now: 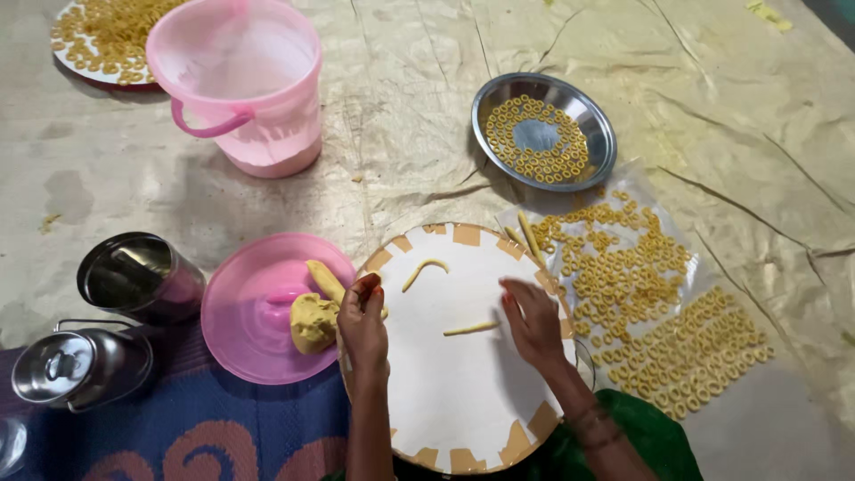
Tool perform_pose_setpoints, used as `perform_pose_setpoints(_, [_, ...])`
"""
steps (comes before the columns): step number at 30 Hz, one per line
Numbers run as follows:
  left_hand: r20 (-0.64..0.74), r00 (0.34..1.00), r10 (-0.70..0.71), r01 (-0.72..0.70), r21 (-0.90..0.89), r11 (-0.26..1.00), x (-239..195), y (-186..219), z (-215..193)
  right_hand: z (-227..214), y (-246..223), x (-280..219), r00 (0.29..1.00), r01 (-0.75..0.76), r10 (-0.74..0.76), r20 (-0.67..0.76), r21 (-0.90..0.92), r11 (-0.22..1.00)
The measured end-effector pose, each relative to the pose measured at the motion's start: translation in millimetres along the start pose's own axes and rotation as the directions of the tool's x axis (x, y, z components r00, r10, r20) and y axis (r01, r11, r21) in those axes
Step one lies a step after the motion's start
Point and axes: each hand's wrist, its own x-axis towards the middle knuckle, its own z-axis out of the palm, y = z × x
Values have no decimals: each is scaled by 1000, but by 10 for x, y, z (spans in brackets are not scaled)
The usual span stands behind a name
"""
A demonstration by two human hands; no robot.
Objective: The person rolls small pieces of dough into thin strips on a round board, then joins the ends to form rings. The finished rings are placed on a nearby tray. The process is repeated continuously throughout the clip.
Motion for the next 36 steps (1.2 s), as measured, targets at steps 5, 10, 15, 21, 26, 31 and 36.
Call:
perform_pose_setpoints(5, [35,994,99,-101,70,992,-35,-70,37,473,-85,267,985,165,-129,119,-385,908])
perform_pose_setpoints(10, [34,999,42,-43,25,999,-13,25,42,747,-85,499,985,164,-123,119,-457,874])
perform_pose_setpoints(15, [11,999,-32,31,51,998,-55,95,29,805,-30,697,987,151,-112,112,-453,878])
perform_pose_setpoints(21, [21,999,43,-44,63,997,-66,38,48,582,-54,8,974,158,-62,216,-460,874])
perform_pose_setpoints(26, [37,997,61,-63,48,997,-66,26,55,559,4,-43,971,191,-91,222,-485,854])
perform_pose_setpoints(31, [19,999,26,-27,52,998,-73,68,37,702,141,674,987,110,-44,155,-451,886])
perform_pose_setpoints(36, [7,1000,6,-6,87,996,-52,124,54,692,124,764,985,121,-47,167,-472,873])
